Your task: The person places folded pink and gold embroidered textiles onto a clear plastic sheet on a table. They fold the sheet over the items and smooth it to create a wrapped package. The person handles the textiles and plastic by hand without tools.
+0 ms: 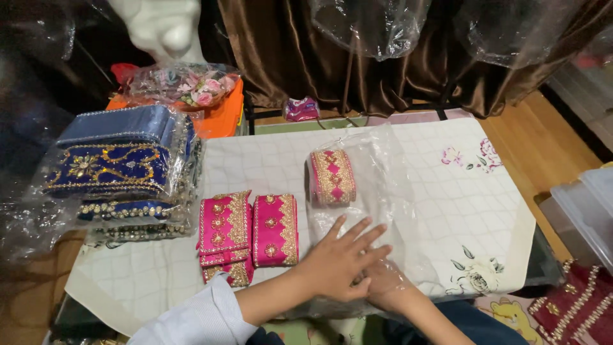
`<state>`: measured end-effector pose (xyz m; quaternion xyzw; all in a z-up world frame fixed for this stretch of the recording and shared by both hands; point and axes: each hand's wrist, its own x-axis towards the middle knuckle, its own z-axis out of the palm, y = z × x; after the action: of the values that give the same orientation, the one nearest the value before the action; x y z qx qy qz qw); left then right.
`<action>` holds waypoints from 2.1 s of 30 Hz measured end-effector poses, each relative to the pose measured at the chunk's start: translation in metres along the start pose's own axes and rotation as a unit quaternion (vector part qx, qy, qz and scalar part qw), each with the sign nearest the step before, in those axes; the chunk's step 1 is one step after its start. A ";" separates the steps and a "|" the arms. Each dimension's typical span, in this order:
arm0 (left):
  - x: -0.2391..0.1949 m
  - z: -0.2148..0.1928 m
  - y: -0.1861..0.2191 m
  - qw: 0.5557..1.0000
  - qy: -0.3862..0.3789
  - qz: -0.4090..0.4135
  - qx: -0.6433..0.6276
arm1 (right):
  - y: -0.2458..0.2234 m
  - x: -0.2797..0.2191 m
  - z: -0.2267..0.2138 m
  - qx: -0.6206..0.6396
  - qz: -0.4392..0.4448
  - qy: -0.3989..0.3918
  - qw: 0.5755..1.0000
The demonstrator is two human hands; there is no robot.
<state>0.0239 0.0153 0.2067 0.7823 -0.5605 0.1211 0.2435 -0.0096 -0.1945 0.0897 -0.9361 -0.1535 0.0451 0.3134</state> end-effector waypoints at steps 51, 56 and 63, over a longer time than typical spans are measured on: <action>-0.112 0.002 -0.085 0.885 -0.299 -0.340 0.104 | -0.139 0.105 0.034 0.557 0.406 -0.056 0.723; -0.122 0.028 -0.094 0.909 -0.239 -0.321 0.116 | -0.113 0.114 0.061 0.547 0.412 -0.050 0.727; -0.118 0.021 -0.096 0.917 -0.199 -0.327 0.107 | -0.099 0.121 0.081 0.473 0.419 -0.035 0.775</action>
<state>0.0720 0.1255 0.1107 0.9514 -0.2936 -0.0644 0.0674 0.0650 -0.0354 0.0857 -0.6397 0.2835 0.2712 0.6610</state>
